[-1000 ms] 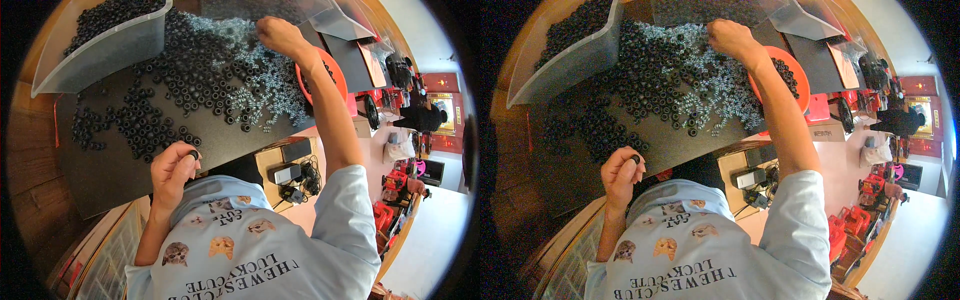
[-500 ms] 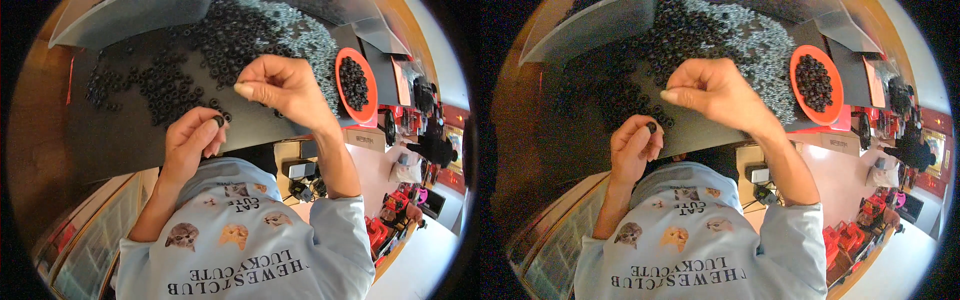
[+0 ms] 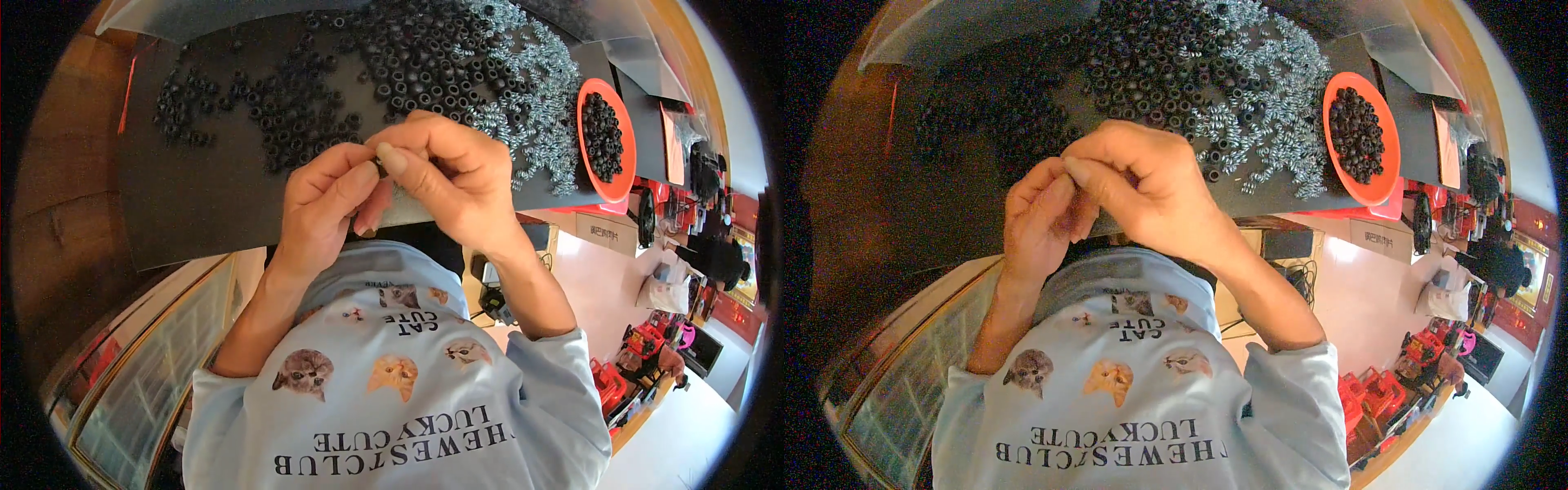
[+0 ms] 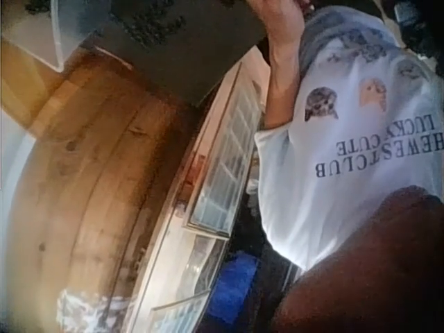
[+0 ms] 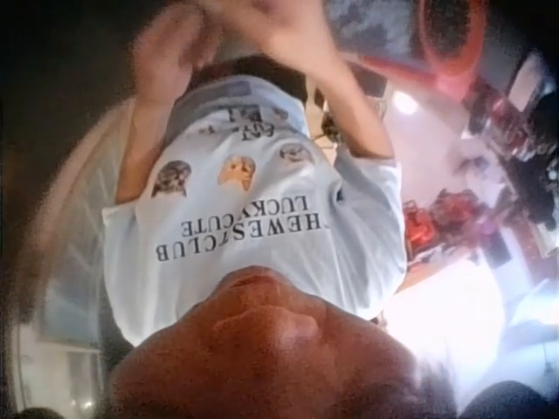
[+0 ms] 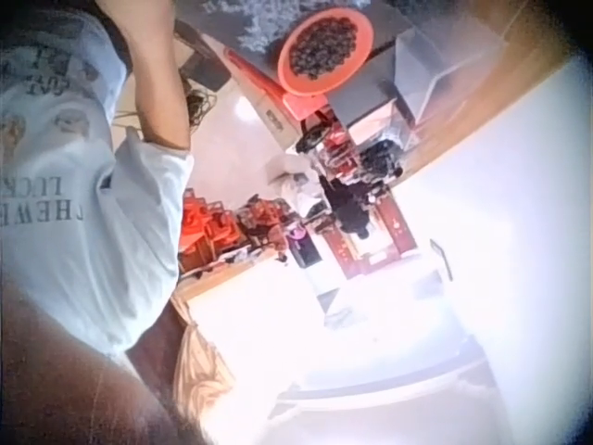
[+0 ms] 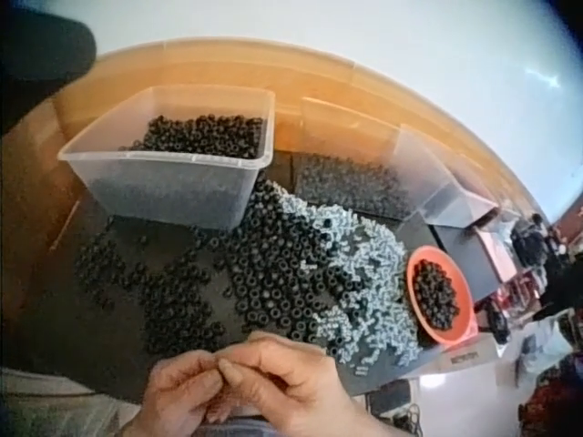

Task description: The person assembles small black components by pressing pieces together by hand, sorts parts on the table, and organizes components using plastic containers.

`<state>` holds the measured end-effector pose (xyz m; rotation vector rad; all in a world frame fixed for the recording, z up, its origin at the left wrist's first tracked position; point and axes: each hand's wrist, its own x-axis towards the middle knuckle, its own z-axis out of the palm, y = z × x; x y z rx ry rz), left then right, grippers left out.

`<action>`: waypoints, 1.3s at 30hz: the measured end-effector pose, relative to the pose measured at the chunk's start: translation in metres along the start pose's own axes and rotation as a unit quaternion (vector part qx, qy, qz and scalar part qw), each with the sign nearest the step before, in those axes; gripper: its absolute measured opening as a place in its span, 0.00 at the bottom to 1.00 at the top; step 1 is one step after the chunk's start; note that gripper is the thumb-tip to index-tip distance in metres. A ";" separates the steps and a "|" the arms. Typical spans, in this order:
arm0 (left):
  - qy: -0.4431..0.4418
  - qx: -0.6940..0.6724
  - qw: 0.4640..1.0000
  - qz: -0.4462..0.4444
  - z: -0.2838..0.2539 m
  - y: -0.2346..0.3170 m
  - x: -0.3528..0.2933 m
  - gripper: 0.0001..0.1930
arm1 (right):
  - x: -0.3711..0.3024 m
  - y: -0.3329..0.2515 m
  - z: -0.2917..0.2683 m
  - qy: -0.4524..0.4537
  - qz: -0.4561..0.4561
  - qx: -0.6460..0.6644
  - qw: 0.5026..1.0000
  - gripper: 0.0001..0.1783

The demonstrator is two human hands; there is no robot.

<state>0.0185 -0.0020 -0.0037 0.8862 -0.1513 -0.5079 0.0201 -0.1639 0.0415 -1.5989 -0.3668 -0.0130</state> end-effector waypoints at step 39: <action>0.052 0.077 0.995 0.040 0.006 -0.004 -0.003 0.12 | -0.012 0.003 -0.019 -0.019 -0.215 -0.354 0.910 0.16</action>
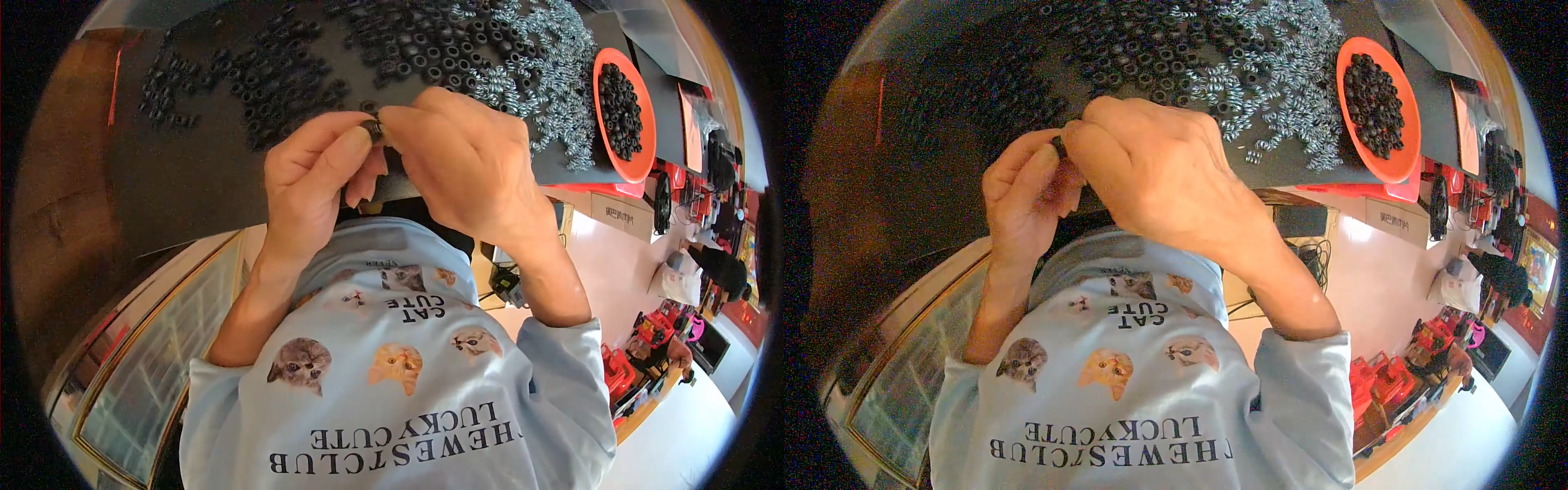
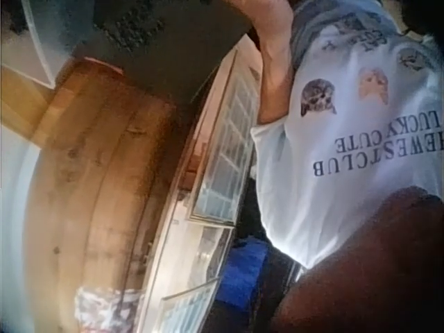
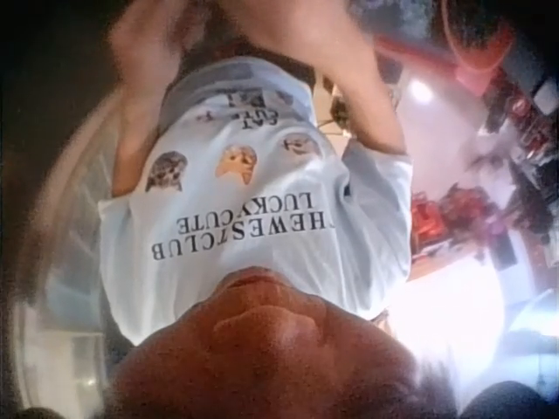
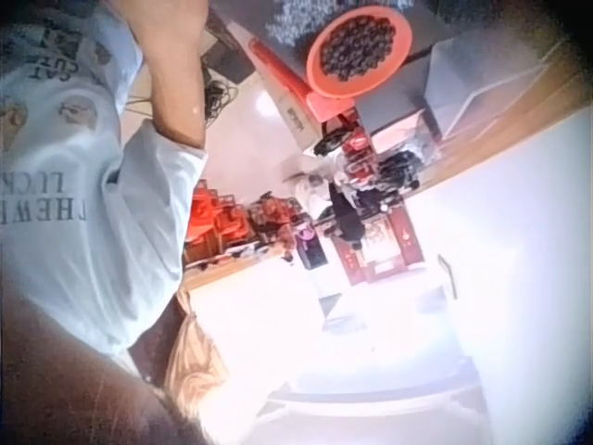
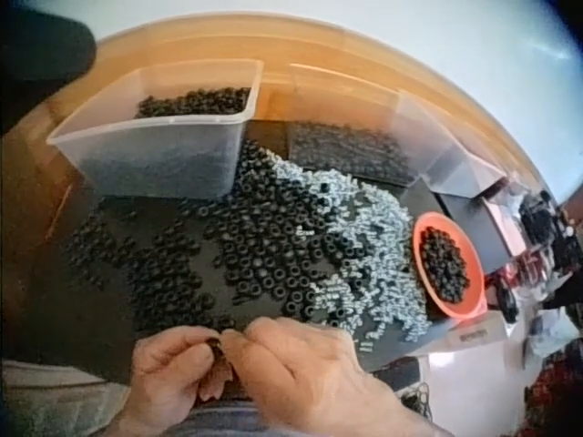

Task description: The person assembles small black components by pressing pieces together by hand, sorts parts on the table, and organizes components using plastic containers.

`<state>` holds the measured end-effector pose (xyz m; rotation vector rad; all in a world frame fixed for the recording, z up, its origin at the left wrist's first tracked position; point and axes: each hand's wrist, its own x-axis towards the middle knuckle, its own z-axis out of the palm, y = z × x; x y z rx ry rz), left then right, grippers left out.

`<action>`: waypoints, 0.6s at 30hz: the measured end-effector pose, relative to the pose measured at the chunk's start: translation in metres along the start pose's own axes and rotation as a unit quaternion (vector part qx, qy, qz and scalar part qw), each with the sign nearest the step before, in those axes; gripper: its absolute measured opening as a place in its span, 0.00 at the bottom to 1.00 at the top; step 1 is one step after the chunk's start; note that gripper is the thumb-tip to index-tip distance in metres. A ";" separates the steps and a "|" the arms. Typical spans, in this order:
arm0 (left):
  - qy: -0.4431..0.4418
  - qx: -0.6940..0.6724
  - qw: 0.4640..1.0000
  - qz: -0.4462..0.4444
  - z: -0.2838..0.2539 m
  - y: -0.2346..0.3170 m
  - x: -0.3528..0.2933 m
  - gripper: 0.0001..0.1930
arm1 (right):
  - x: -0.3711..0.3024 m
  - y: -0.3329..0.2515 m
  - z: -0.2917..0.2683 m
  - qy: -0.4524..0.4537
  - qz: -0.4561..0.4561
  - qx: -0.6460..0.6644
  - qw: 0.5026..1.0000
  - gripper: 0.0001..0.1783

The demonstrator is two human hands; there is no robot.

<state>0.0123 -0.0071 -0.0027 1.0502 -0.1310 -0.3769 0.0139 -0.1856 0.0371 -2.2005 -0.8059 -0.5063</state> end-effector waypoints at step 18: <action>-0.017 -0.115 0.993 -0.012 -0.008 0.000 -0.001 0.13 | 0.001 -0.017 0.013 -0.018 0.053 0.111 0.992 0.19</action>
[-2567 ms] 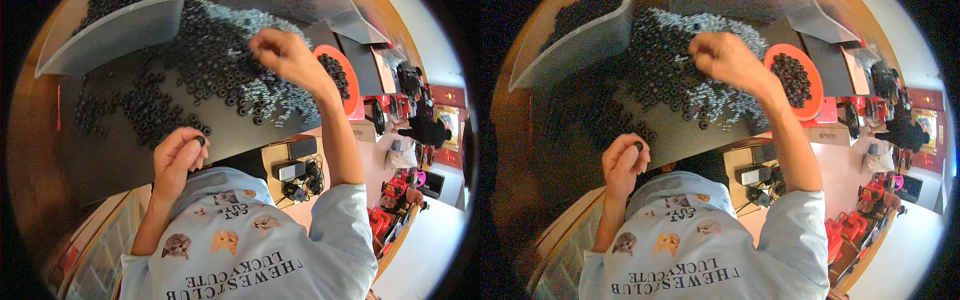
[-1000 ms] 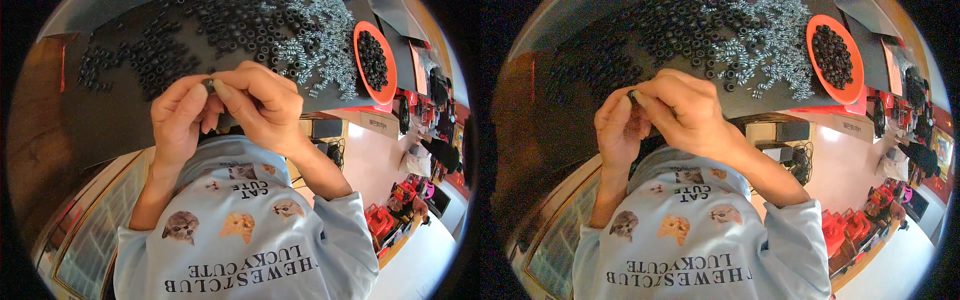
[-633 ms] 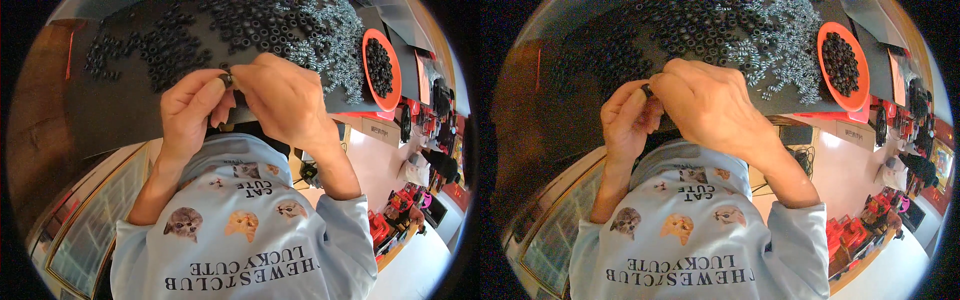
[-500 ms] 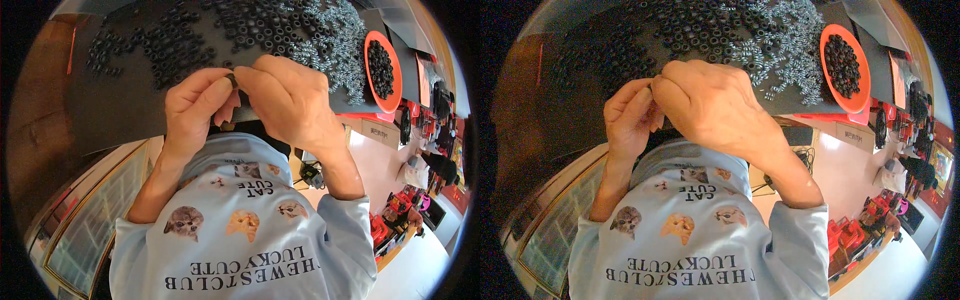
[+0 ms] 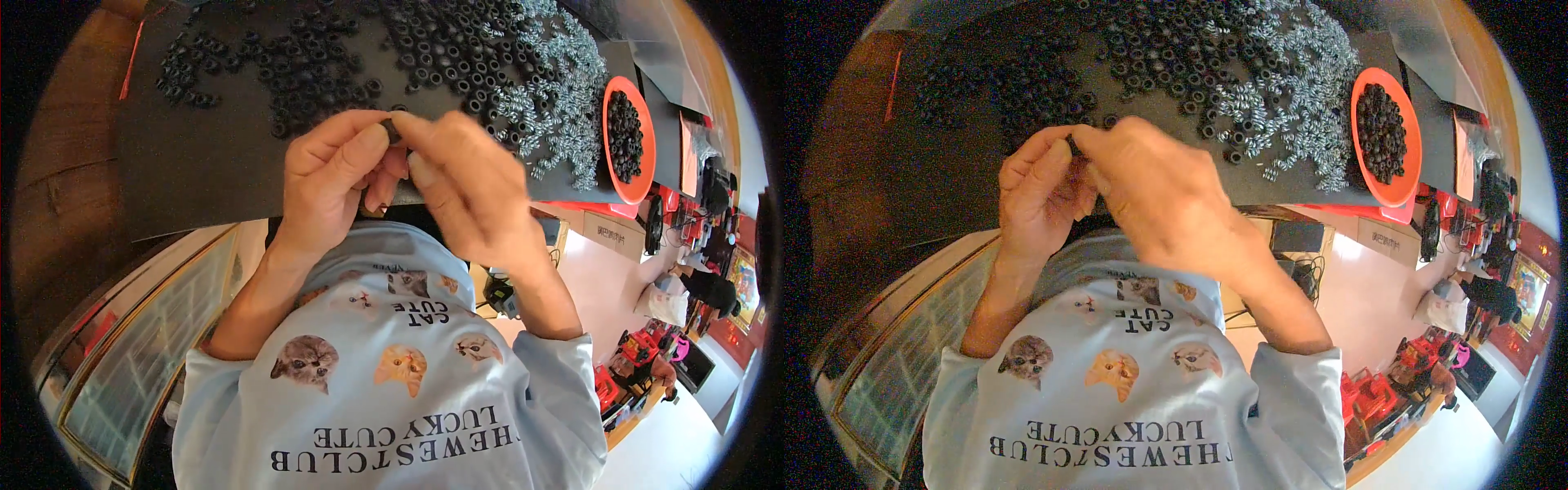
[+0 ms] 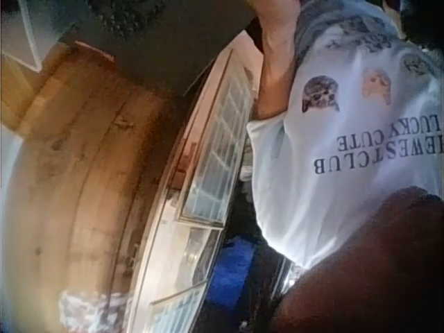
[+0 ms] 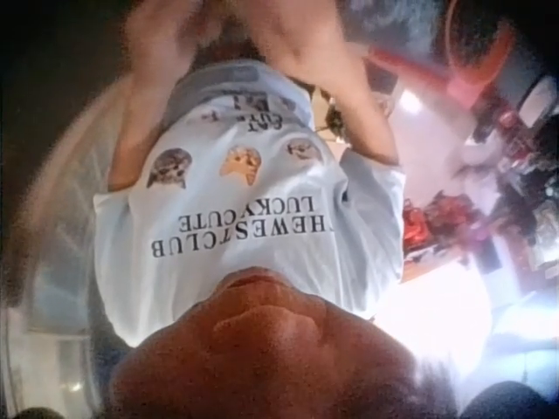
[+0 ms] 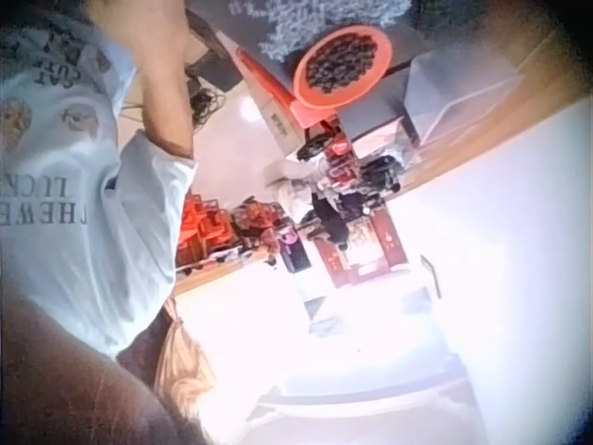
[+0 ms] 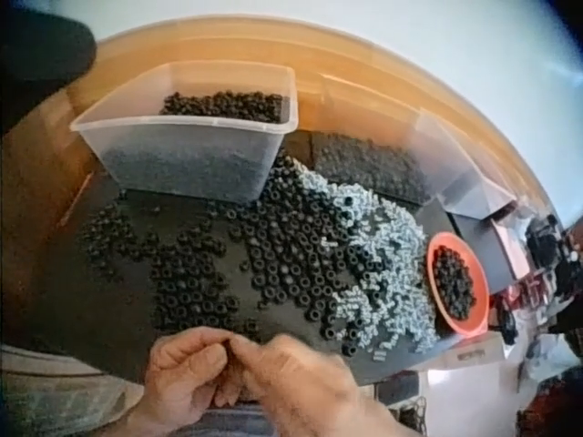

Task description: The person assembles small black components by pressing pieces together by hand, sorts parts on the table, and organizes components using plastic containers.

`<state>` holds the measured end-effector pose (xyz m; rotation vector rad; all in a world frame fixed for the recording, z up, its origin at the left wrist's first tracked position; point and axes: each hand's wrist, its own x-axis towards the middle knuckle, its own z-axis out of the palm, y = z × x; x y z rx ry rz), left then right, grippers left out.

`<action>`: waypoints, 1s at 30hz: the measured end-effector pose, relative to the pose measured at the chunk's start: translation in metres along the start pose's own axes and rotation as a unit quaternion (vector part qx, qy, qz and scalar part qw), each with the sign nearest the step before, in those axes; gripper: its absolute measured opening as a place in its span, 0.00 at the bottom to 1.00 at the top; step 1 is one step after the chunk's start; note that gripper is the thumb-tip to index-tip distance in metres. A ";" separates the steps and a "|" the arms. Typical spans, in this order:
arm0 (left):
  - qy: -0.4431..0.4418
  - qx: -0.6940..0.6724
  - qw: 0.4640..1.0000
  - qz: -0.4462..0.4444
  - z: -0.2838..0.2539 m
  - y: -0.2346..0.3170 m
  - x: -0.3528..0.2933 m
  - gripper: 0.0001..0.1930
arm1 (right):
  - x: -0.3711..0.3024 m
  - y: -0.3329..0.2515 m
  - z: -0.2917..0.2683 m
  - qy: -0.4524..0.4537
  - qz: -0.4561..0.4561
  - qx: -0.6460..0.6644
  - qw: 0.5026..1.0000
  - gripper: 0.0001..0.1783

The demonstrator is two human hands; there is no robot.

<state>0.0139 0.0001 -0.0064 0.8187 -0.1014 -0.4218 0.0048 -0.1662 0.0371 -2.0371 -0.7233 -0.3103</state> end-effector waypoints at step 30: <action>-0.030 0.080 0.996 -0.006 -0.003 0.003 -0.001 0.11 | 0.087 0.063 -0.006 -0.196 -0.051 -0.348 0.915 0.07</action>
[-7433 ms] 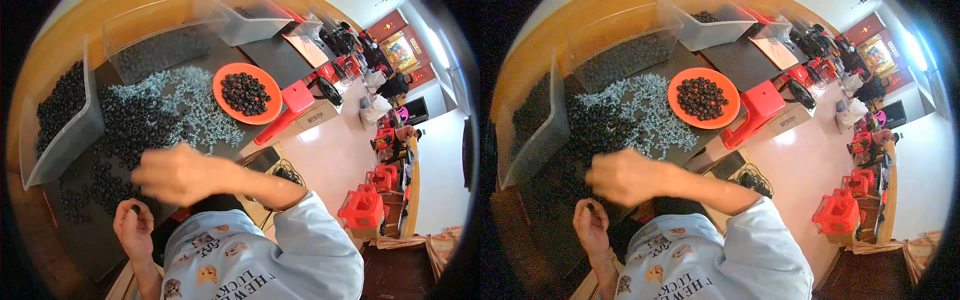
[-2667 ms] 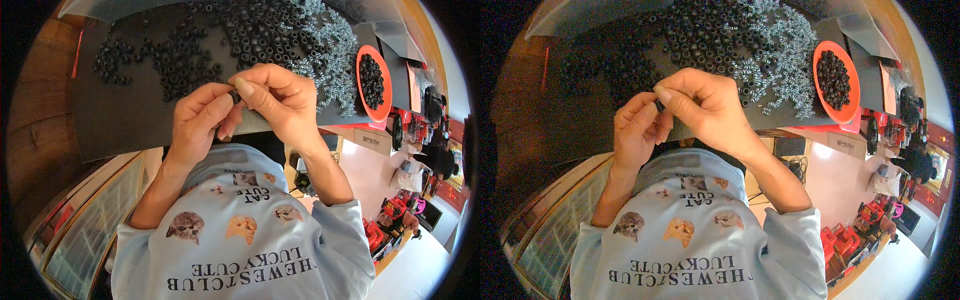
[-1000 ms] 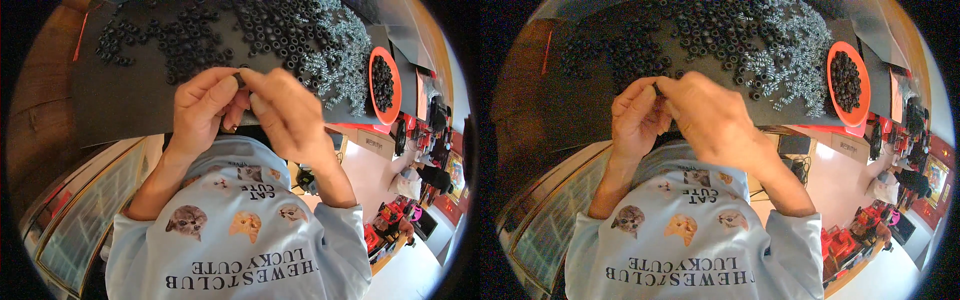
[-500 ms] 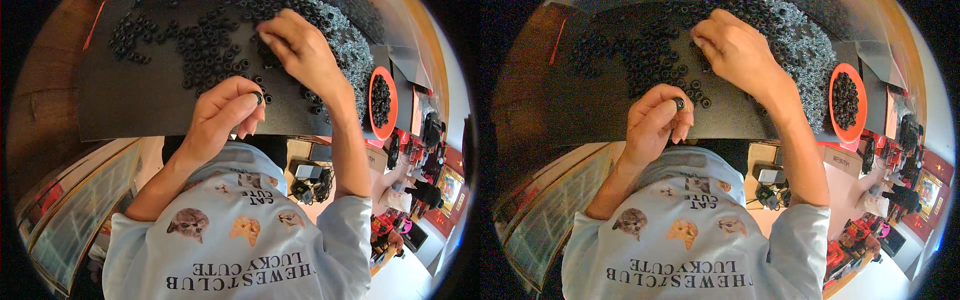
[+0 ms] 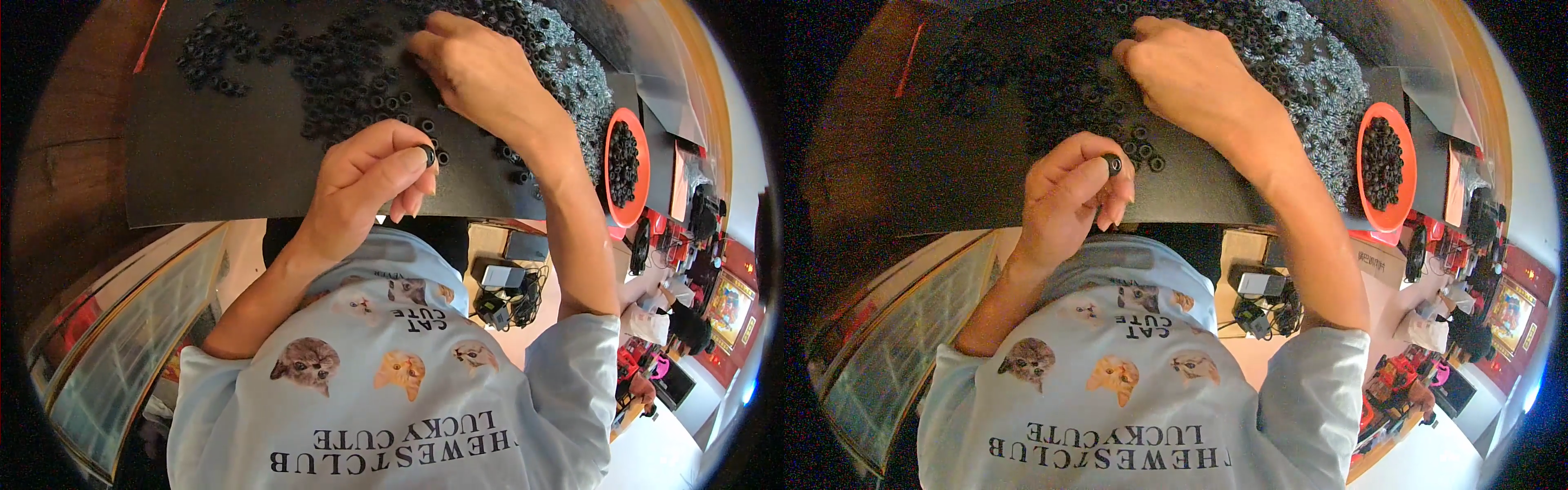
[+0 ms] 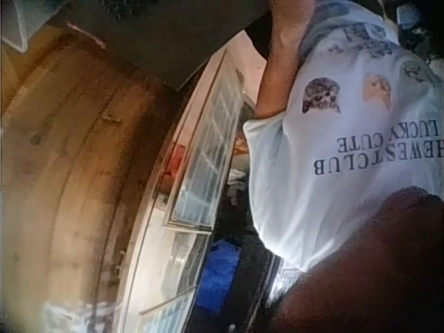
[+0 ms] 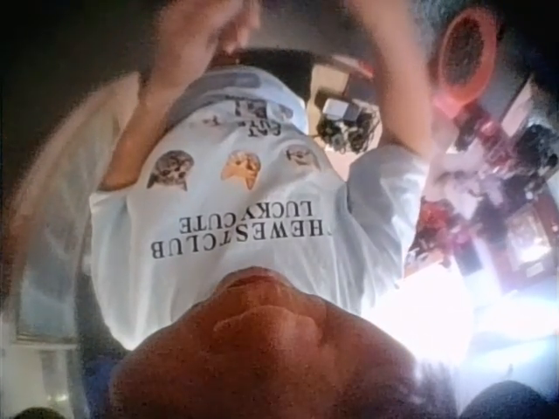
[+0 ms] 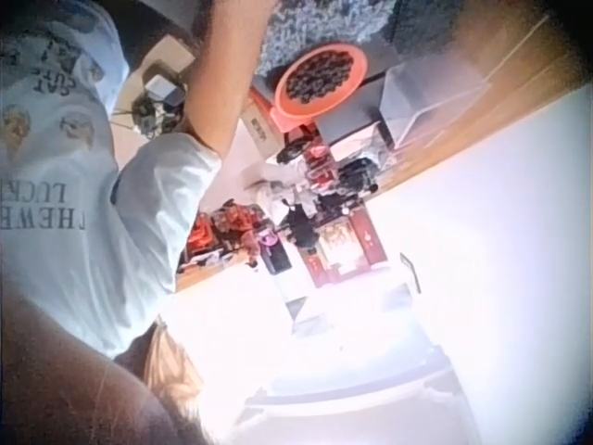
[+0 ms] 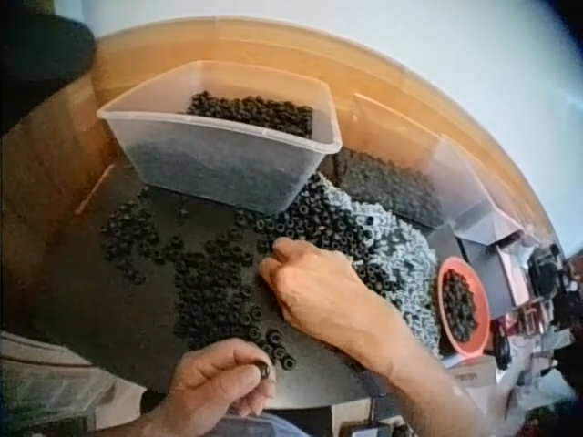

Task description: The person assembles small black components by pressing pieces together by hand, sorts parts on the table, and organizes components using plastic containers.

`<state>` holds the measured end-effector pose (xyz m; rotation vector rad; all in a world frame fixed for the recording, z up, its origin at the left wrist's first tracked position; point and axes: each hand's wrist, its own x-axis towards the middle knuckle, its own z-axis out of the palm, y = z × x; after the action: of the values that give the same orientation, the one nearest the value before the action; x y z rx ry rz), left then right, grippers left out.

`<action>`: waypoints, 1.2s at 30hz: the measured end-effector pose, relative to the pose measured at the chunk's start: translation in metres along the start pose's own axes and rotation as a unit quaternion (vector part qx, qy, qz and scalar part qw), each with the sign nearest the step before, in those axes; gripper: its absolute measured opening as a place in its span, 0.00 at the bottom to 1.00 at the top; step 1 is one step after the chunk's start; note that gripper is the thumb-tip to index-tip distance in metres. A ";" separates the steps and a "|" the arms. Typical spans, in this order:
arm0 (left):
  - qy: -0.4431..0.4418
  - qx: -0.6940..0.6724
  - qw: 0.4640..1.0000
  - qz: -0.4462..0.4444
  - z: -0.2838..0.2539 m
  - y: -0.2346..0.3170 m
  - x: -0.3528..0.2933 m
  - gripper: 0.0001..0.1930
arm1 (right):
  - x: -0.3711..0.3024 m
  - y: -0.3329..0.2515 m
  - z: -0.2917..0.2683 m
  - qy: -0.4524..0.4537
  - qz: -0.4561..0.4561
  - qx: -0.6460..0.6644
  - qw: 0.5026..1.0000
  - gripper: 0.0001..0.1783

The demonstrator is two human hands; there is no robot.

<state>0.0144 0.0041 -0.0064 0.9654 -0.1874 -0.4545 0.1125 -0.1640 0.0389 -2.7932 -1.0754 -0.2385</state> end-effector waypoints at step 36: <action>0.003 0.053 0.996 -0.070 0.018 0.012 0.006 0.10 | -0.098 -0.044 -0.022 0.125 0.211 0.613 0.751 0.03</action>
<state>0.0168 -0.0069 0.0134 1.0873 -0.1396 -0.5745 0.0090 -0.1993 0.0439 -1.6148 -0.2526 0.1297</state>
